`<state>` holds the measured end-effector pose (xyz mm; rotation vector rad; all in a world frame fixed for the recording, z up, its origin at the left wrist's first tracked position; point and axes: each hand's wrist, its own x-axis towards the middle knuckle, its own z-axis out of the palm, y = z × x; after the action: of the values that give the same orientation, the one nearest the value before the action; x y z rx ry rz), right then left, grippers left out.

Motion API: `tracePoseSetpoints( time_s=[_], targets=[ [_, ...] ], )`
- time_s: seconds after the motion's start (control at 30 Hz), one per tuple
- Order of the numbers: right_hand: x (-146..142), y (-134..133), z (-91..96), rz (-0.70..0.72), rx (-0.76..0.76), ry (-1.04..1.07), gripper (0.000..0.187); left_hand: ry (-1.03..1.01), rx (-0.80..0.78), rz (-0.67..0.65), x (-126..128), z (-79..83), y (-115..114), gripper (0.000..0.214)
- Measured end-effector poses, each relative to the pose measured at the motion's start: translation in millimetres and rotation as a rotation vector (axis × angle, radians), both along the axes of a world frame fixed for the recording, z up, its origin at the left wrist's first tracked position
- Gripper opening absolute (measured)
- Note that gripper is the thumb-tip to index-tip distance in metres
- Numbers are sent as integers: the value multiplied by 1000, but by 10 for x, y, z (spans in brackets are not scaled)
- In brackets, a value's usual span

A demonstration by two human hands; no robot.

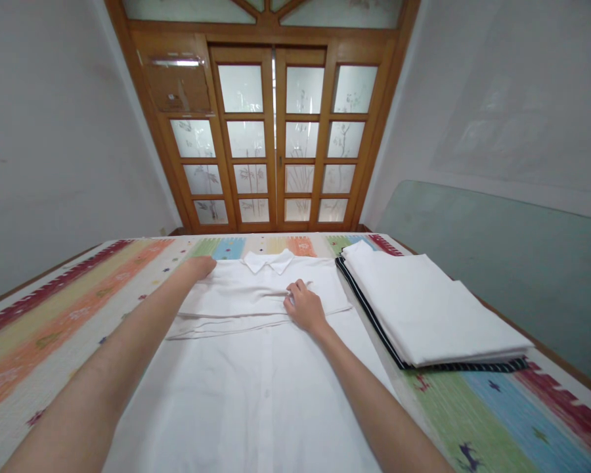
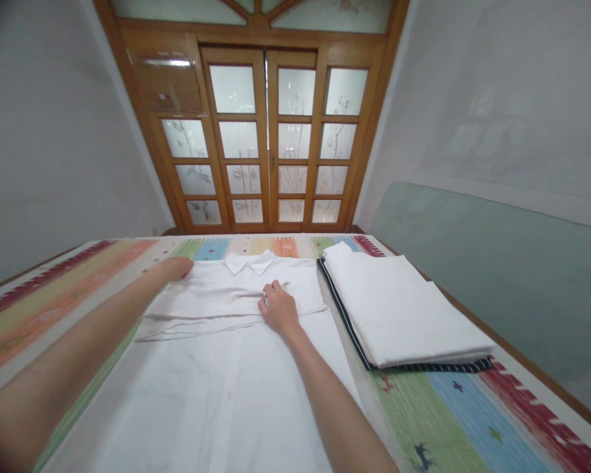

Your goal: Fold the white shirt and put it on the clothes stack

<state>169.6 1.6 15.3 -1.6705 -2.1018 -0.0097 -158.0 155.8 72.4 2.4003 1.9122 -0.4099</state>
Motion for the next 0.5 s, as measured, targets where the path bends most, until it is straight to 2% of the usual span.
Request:
tracePoseSetpoints(
  time_s=[0.13, 0.27, 0.5],
  targets=[
    [-3, 1, -1, 0, -6, 5, 19, 15, 5, -5, -60, 67, -16, 37],
    [-6, -11, 10, -6, -20, 18, 19, -41, 82, 6, -159, 135, -36, 17],
    [-3, -27, 33, -15, -26, 32, 19, -238, 277, 80, -280, 89, -91, 28]
  ],
)
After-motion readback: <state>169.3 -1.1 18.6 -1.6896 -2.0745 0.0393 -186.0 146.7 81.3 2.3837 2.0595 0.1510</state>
